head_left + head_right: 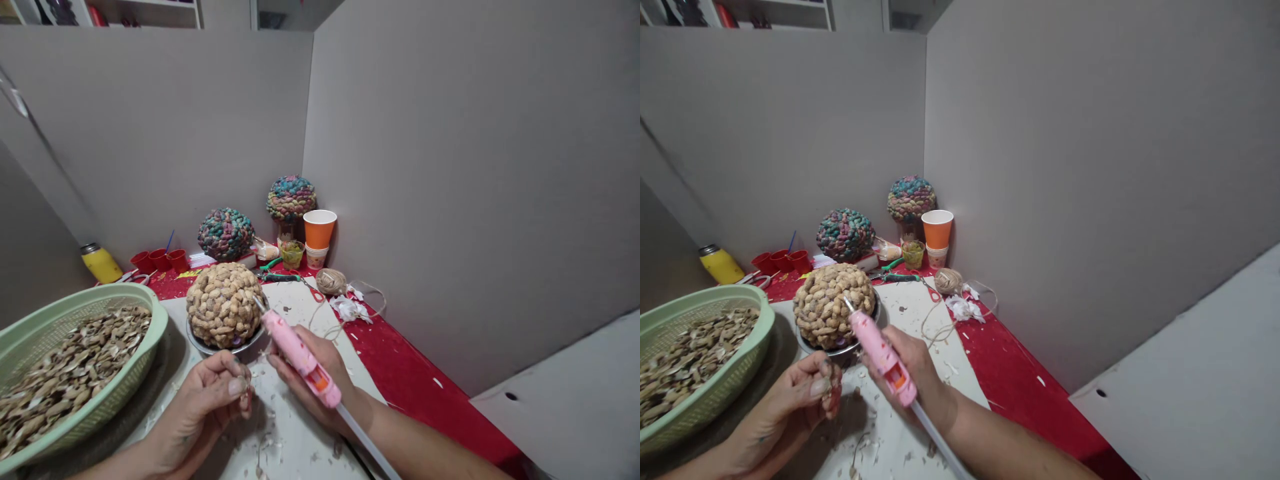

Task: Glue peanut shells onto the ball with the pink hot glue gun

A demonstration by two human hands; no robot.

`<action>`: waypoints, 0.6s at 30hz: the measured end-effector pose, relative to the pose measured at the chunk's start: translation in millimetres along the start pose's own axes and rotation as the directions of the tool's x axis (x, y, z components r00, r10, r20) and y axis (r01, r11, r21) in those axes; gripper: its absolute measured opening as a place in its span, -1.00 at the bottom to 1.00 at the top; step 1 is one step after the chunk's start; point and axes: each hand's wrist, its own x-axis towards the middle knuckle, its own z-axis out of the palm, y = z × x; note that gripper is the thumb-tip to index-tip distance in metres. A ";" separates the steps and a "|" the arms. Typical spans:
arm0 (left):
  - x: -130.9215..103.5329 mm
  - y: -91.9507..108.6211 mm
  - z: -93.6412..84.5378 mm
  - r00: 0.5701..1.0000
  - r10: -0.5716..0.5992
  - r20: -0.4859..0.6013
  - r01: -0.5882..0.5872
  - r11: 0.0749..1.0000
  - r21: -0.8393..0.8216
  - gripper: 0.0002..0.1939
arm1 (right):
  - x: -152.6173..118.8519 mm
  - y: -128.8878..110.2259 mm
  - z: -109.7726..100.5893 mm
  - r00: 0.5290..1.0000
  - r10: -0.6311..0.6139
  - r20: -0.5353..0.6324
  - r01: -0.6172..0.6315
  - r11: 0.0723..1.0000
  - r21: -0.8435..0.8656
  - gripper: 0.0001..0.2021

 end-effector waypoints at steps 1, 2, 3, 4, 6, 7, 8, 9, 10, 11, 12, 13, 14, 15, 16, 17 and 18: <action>-0.8 0.5 0.2 1.000 0.002 0.015 -0.002 1.000 0.001 -0.80 | 3.2 -0.9 -2.7 0.998 0.057 -0.008 -0.057 0.998 0.010 -0.93; -1.3 0.7 0.1 1.000 -0.002 0.023 0.002 1.000 0.003 -0.80 | 6.0 -1.7 -5.3 0.994 0.110 -0.012 -0.109 0.994 0.031 -0.92; -1.3 0.6 -0.3 1.000 -0.010 0.027 0.010 1.000 0.007 -0.80 | 8.3 -2.1 -7.7 0.988 0.152 -0.011 -0.151 0.987 0.061 -0.91; -1.0 0.3 -0.8 1.000 -0.018 0.026 0.017 1.000 0.010 -0.80 | 10.0 -2.5 -9.6 0.982 0.189 -0.001 -0.188 0.978 0.094 -0.91; 0.4 -0.5 -2.4 1.000 -0.025 0.017 0.025 1.000 0.011 -0.81 | 11.6 -3.2 -12.0 0.969 0.247 0.020 -0.247 0.957 0.152 -0.91; 1.2 -0.7 -3.1 1.000 -0.024 0.013 0.024 1.000 0.012 -0.82 | 11.8 -4.0 -12.6 0.966 0.259 0.027 -0.259 0.951 0.168 -0.91; 1.9 -0.7 -3.6 1.000 -0.020 0.010 0.020 1.000 0.011 -0.82 | 11.8 -5.0 -12.8 0.966 0.256 0.034 -0.258 0.950 0.174 -0.91; 2.5 -0.4 -3.9 1.000 -0.014 0.005 0.014 1.000 0.012 -0.83 | 11.9 -6.5 -12.8 0.970 0.239 0.045 -0.243 0.955 0.171 -0.91; 2.8 0.2 -4.0 1.000 -0.004 0.003 0.004 1.000 0.013 -0.82 | 12.1 -8.1 -12.8 0.975 0.212 0.064 -0.220 0.962 0.164 -0.91; 3.0 1.0 -3.9 1.000 0.008 0.002 -0.008 1.000 0.017 -0.82 | 12.4 -9.9 -12.7 0.979 0.185 0.086 -0.197 0.967 0.161 -0.90; 3.1 1.8 -3.6 1.000 0.019 0.001 -0.019 1.000 0.022 -0.82 | 12.8 -11.6 -12.7 0.980 0.165 0.115 -0.183 0.970 0.161 -0.90; 3.0 2.7 -3.3 1.000 0.028 0.001 -0.028 0.999 0.025 -0.82 | 13.2 -13.0 -12.7 0.978 0.157 0.139 -0.178 0.971 0.159 -0.90; 2.8 3.5 -2.9 0.999 0.034 0.003 -0.034 0.999 0.027 -0.82 | 13.6 -14.0 -12.7 0.976 0.154 0.151 -0.177 0.973 0.150 -0.92; 2.7 4.0 -2.6 0.999 0.037 0.005 -0.037 0.999 0.028 -0.82 | 13.8 -14.4 -12.8 0.975 0.159 0.158 -0.181 0.975 0.132 -0.93; 2.6 4.3 -2.2 0.999 0.037 0.006 -0.037 0.999 0.027 -0.82 | 13.8 -14.2 -13.0 0.974 0.161 0.162 -0.180 0.978 0.110 -0.92; 2.6 4.4 -1.9 0.999 0.035 0.004 -0.035 0.999 0.025 -0.82 | 13.6 -13.5 -13.1 0.974 0.153 0.164 -0.168 0.982 0.083 -0.89; 2.8 4.2 -1.7 0.999 0.032 0.003 -0.033 0.999 0.022 -0.82 | 13.3 -12.4 -13.3 0.976 0.138 0.168 -0.150 0.987 0.057 -0.86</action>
